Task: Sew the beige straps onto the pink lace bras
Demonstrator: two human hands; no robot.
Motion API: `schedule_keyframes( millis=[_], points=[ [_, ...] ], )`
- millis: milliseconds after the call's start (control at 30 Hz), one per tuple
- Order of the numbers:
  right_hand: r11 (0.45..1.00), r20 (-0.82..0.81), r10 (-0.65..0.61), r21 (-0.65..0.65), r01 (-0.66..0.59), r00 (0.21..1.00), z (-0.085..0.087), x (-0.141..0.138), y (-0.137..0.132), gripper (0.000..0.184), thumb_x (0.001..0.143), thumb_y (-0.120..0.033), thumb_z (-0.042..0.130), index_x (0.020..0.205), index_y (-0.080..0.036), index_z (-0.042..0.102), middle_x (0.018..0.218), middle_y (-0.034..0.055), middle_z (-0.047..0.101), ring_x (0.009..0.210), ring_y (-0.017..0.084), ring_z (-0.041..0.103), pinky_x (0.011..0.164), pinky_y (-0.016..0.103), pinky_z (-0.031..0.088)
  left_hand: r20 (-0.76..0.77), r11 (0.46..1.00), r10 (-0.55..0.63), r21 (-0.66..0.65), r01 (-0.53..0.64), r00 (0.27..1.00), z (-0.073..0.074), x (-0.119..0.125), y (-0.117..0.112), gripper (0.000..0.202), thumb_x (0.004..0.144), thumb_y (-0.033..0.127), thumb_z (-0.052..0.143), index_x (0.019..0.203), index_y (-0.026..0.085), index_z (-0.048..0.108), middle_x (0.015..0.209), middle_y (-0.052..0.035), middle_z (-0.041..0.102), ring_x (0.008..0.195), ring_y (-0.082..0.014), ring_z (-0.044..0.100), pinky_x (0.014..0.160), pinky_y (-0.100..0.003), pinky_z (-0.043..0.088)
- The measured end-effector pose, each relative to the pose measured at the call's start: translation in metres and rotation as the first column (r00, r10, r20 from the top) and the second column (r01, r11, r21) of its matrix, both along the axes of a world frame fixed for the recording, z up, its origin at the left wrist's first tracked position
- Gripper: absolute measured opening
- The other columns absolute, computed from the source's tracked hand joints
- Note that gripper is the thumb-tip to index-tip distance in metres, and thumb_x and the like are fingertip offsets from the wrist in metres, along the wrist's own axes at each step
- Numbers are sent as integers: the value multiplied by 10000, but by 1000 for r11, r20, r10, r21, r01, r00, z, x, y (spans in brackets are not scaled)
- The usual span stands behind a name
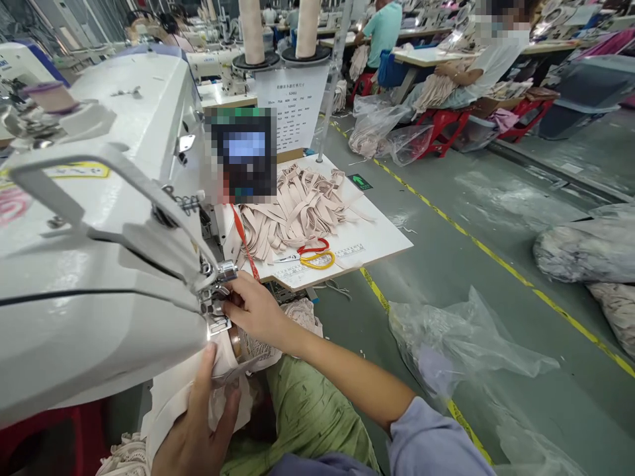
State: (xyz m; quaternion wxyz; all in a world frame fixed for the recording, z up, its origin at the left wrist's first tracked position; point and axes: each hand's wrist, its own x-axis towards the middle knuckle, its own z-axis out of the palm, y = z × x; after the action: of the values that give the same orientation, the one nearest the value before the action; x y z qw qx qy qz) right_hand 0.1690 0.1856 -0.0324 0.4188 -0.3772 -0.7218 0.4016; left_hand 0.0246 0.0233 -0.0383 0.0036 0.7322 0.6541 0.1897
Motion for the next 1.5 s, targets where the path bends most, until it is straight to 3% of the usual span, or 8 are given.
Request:
schedule_keyframes(
  millis=[133, 400, 667, 833, 1133, 1267, 1400, 1500],
  points=[
    [995, -157, -85, -64, 76, 984, -10, 3, -7, 93, 888, -260, 599, 974, -231, 622, 1094, 52, 598, 804, 173, 554, 764, 330, 503, -130, 995, -22, 89, 34, 991, -6, -6, -7, 561, 941, 272, 531, 1472, 161, 388, 1146, -181, 738, 710, -223, 766, 600, -264, 582],
    [983, -191, -128, -157, 99, 973, -22, 22, -16, 84, 915, -257, 568, 976, -203, 587, 1065, 52, 567, 846, 163, 543, 740, 299, 460, -95, 984, 140, -97, -150, 985, 10, 3, -5, 705, 975, 404, 464, 1538, 108, 160, 1132, -216, 734, 834, -291, 767, 613, -324, 595],
    [982, -210, -89, -184, 50, 974, -17, 23, -20, 72, 932, -245, 558, 983, -205, 590, 1088, 56, 555, 886, 164, 556, 778, 303, 465, -69, 976, 156, -144, -165, 985, 13, 8, -1, 655, 992, 434, 395, 1522, 91, 222, 1045, -190, 764, 765, -282, 767, 575, -314, 572],
    [980, -209, -79, -198, 37, 975, -14, 23, -24, 86, 934, -267, 561, 993, -211, 591, 1106, 64, 568, 971, 187, 565, 796, 309, 473, -84, 970, 167, -163, -179, 982, 14, 13, 1, 643, 995, 421, 400, 1536, 124, 220, 1161, -188, 734, 696, -246, 763, 557, -295, 562],
    [969, -240, -55, -248, -6, 969, -11, 22, -33, 98, 932, -268, 565, 1014, -223, 594, 1067, 44, 573, 920, 166, 566, 772, 287, 470, -84, 976, 156, -139, -166, 984, 8, 13, 3, 680, 986, 446, 426, 1544, 133, 197, 1147, -211, 732, 987, -315, 739, 691, -362, 592],
    [959, -245, -72, -282, 0, 967, -10, 18, -39, 123, 924, -283, 574, 1031, -223, 586, 1014, 25, 579, 861, 151, 562, 729, 269, 461, -67, 974, 151, -160, -160, 986, 8, 14, 2, 704, 989, 448, 420, 1554, 130, 147, 1132, -207, 738, 905, -295, 760, 648, -333, 582],
    [930, -296, -128, -368, 10, 947, -10, 12, -45, 182, 902, -321, 601, 1044, -213, 564, 952, 16, 581, 836, 154, 563, 704, 272, 455, -10, 957, 211, -200, -209, 977, 16, 16, 3, 716, 986, 448, 432, 1550, 107, 151, 1055, -192, 764, 561, -232, 729, 485, -293, 515],
    [908, -360, -154, -418, -12, 920, -11, 9, -53, 206, 884, -331, 617, 1030, -201, 552, 921, 13, 581, 827, 157, 565, 723, 284, 454, 10, 947, 222, -239, -213, 975, 21, 18, 3, 708, 990, 436, 426, 1546, 96, 149, 907, -147, 792, 545, -241, 724, 494, -297, 517]
  ],
)
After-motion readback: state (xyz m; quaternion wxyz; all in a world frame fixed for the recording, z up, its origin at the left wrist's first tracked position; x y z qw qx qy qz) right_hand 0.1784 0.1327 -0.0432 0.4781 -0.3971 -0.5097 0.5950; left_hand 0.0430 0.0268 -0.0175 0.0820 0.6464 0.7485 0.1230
